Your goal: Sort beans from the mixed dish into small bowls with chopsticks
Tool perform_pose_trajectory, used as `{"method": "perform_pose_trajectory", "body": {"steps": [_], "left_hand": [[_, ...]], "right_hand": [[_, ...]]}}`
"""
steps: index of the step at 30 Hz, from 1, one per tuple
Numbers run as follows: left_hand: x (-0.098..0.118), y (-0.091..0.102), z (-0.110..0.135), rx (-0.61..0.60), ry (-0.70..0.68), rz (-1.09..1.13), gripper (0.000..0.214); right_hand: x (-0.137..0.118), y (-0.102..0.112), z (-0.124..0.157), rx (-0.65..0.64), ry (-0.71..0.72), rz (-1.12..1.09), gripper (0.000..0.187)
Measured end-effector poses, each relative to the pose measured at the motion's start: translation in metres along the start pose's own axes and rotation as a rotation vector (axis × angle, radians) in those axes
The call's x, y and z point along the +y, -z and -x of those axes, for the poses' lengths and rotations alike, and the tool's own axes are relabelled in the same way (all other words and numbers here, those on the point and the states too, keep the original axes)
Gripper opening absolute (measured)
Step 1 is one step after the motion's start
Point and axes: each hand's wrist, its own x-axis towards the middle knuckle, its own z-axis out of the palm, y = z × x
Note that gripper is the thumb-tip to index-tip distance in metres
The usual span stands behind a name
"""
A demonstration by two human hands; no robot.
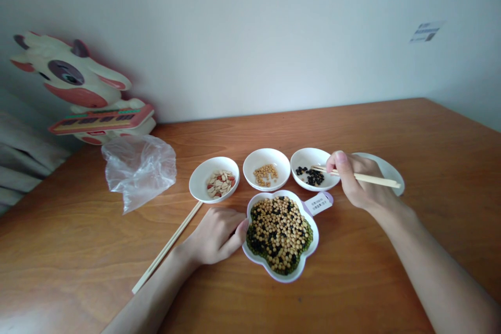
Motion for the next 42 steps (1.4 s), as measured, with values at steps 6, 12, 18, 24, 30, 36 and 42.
{"method": "perform_pose_trajectory", "body": {"steps": [6,12,18,24,30,36,42], "left_hand": [[0.000,0.000,0.000,0.014,-0.011,-0.010,0.040],[-0.001,-0.001,0.001,0.017,-0.010,-0.019,0.040],[-0.001,-0.001,0.002,0.009,-0.001,-0.007,0.038],[-0.001,-0.001,0.001,-0.007,0.013,0.008,0.038],[-0.001,0.000,0.001,-0.004,0.012,0.004,0.038],[-0.001,-0.001,0.001,0.008,0.007,-0.009,0.038],[-0.001,-0.001,0.001,0.013,-0.004,-0.013,0.037]], "right_hand": [[0.001,0.001,-0.001,0.012,0.011,-0.009,0.048],[0.002,0.000,0.000,0.006,0.006,0.002,0.046],[0.001,0.000,0.000,0.005,0.004,0.000,0.046],[-0.001,0.000,-0.001,0.042,-0.031,-0.013,0.051],[-0.002,0.003,-0.001,0.051,-0.048,-0.028,0.056],[-0.006,0.016,0.000,0.017,-0.169,-0.054,0.054],[0.010,0.030,0.004,-0.062,-0.314,-0.214,0.049]]}}
